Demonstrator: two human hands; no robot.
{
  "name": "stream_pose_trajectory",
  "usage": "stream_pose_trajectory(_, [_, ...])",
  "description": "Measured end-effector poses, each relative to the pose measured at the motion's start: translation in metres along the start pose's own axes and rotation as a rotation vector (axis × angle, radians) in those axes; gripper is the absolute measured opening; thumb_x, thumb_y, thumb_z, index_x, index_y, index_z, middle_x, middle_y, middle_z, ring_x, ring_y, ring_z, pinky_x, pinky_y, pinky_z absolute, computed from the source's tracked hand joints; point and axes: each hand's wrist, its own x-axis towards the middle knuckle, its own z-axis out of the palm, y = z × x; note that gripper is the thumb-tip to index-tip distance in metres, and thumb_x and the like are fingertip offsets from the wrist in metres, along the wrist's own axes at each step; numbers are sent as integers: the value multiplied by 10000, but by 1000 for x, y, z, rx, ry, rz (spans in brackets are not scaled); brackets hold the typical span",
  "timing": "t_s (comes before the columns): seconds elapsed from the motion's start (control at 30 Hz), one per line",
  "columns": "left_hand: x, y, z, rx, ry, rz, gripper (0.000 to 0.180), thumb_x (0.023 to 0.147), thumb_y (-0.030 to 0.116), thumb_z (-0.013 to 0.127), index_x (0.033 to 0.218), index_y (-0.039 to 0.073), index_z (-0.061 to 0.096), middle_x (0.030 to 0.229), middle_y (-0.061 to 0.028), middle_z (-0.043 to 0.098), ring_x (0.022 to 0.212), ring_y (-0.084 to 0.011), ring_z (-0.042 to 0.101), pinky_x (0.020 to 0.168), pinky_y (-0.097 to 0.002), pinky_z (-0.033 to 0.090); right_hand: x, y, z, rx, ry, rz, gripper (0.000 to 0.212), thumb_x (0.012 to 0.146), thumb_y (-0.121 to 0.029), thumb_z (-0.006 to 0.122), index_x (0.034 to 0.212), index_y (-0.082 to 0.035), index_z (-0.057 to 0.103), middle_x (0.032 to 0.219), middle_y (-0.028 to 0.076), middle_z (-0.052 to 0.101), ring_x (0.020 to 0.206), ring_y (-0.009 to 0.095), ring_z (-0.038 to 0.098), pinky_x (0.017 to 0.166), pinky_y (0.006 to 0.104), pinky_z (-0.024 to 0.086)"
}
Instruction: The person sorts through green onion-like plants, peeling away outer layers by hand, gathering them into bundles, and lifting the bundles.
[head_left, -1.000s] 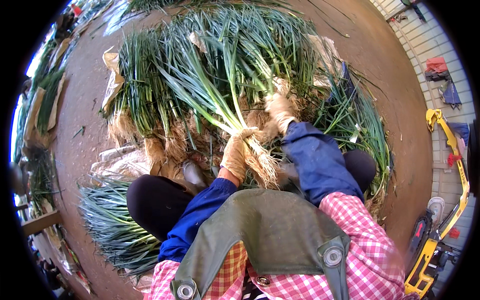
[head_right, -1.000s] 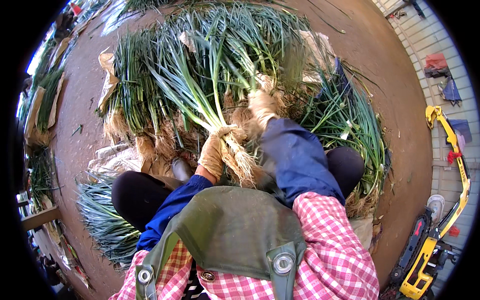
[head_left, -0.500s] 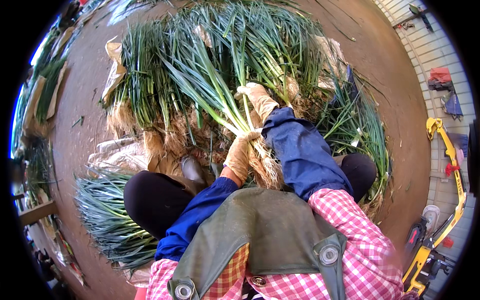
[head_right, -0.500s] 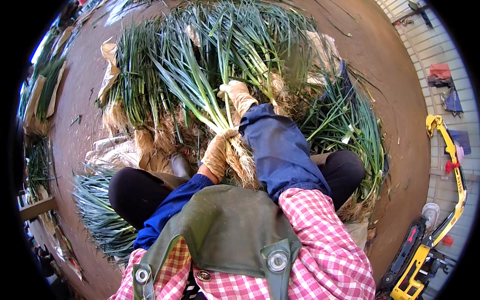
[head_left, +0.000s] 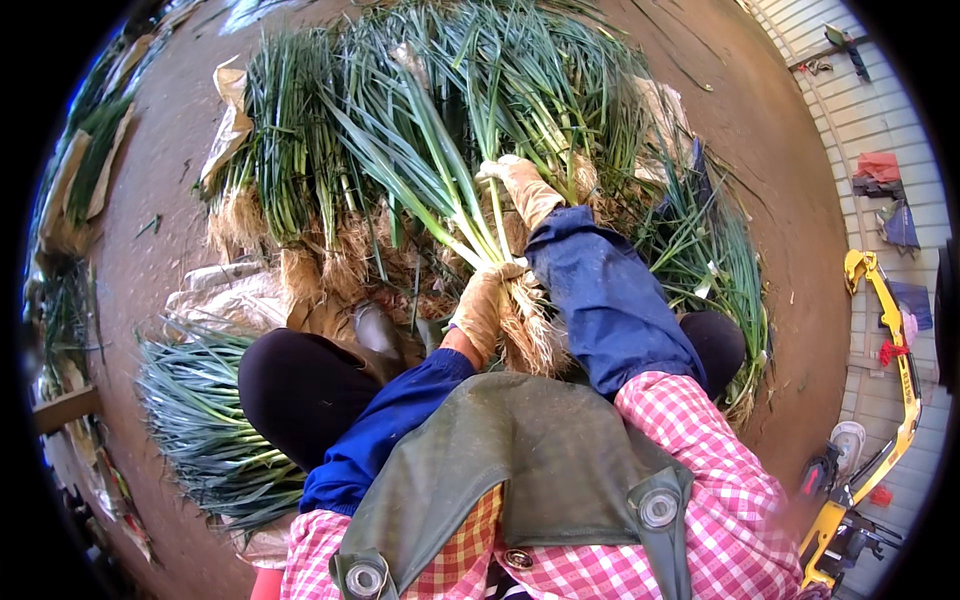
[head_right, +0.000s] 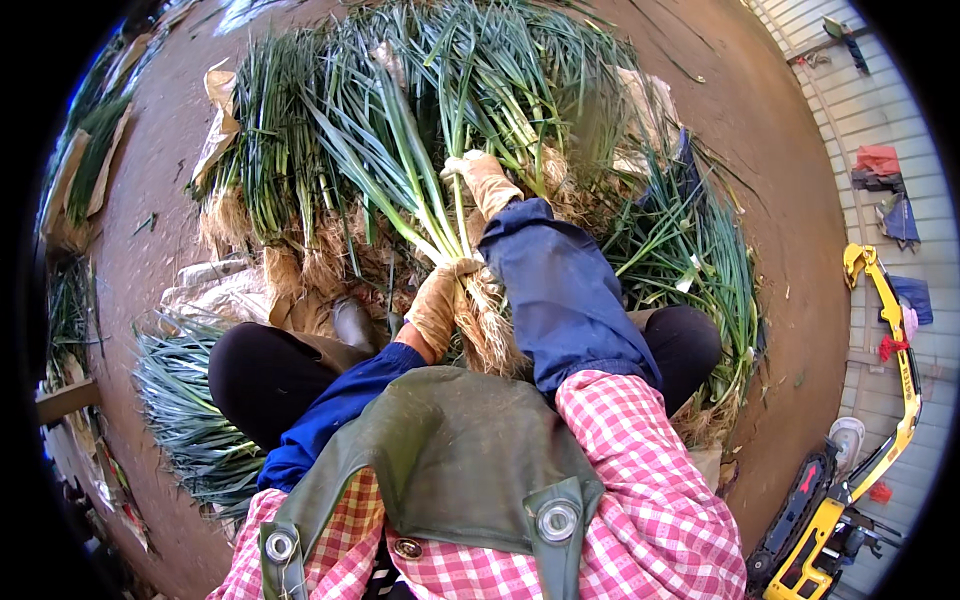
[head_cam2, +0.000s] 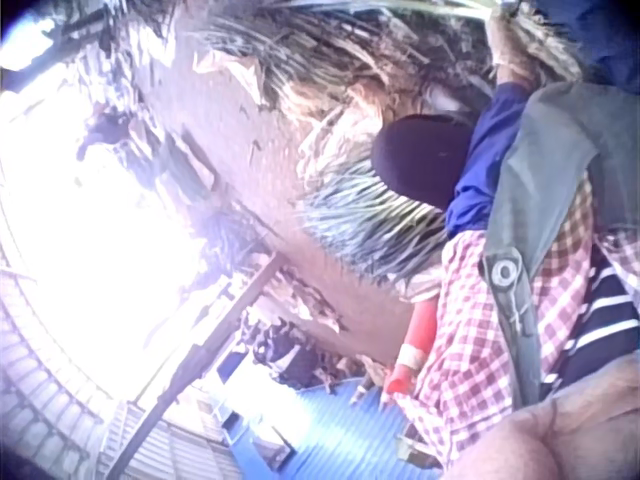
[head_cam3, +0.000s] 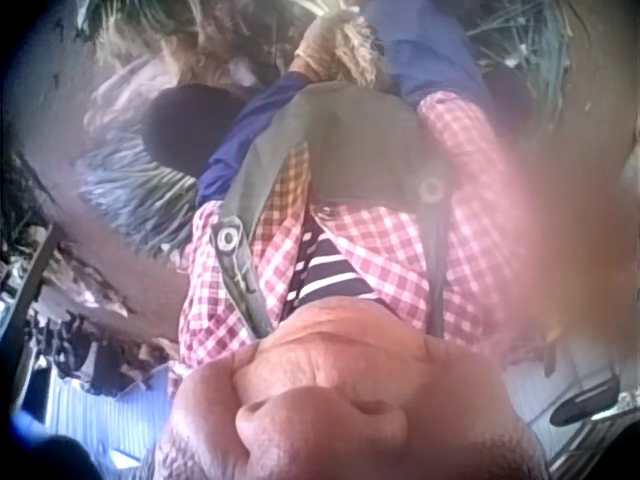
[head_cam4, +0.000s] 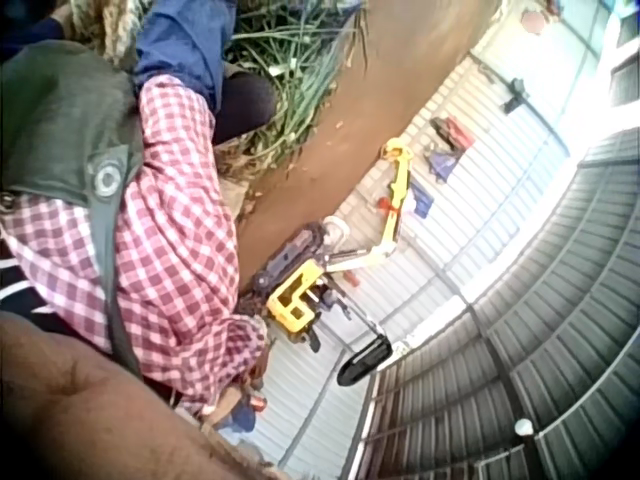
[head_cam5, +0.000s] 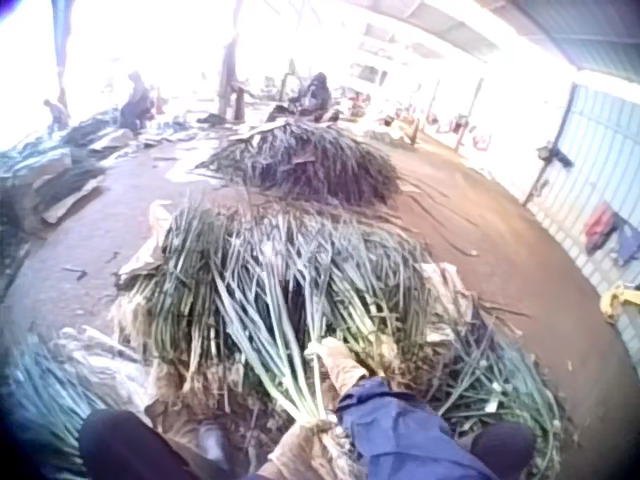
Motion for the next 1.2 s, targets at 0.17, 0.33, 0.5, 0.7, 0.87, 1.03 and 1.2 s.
stream_pose_trajectory(0.17, [11,-4,-1,82,65,18,134,844,129,558,899,9,578,670,-102,626,518,-249,595,504,-354,525,8,36,-4,135,467,-115,153,863,-127,672,862,12,609,789,84,675,633,160,629,582,272,499])
stream_pose_trajectory(0.33, [2,5,-15,87,36,26,149,847,118,556,912,-13,587,681,-111,638,545,-238,615,499,-362,534,-29,14,19,-463,593,-278,275,802,-245,742,856,-50,557,712,84,625,641,227,600,619,353,474])
stream_pose_trajectory(0.5, [6,1,-12,18,14,-9,122,844,48,560,911,-49,590,686,-145,630,496,-249,598,429,-331,503,-43,-10,4,-824,546,-322,273,801,-259,731,903,-53,584,783,135,653,700,301,629,651,386,499])
stream_pose_trajectory(0.7, [7,0,-8,31,66,0,150,853,60,545,949,-45,591,701,-152,631,508,-248,593,432,-331,500,-48,-13,2,-867,434,-568,199,804,-189,719,861,-57,581,730,129,622,657,308,603,610,397,483])
stream_pose_trajectory(0.87, [-8,15,-5,50,22,32,173,877,100,524,982,-31,568,709,-130,637,482,-258,586,422,-347,514,-83,-9,20,-813,327,-484,184,816,-206,716,843,-94,572,721,98,632,645,253,615,610,383,503])
stream_pose_trajectory(1.03, [4,12,-15,72,56,49,165,864,98,539,969,-27,568,699,-130,635,492,-249,597,414,-342,514,-140,-36,-1,-140,245,-163,242,866,-254,682,854,-59,540,747,79,646,572,113,610,534,231,539])
stream_pose_trajectory(1.2, [10,6,-14,24,67,152,122,839,53,561,912,-43,575,695,-149,624,517,-259,611,430,-353,523,-201,-31,-1,-111,27,-54,207,884,-211,672,887,-56,535,789,71,644,669,87,603,507,191,510])
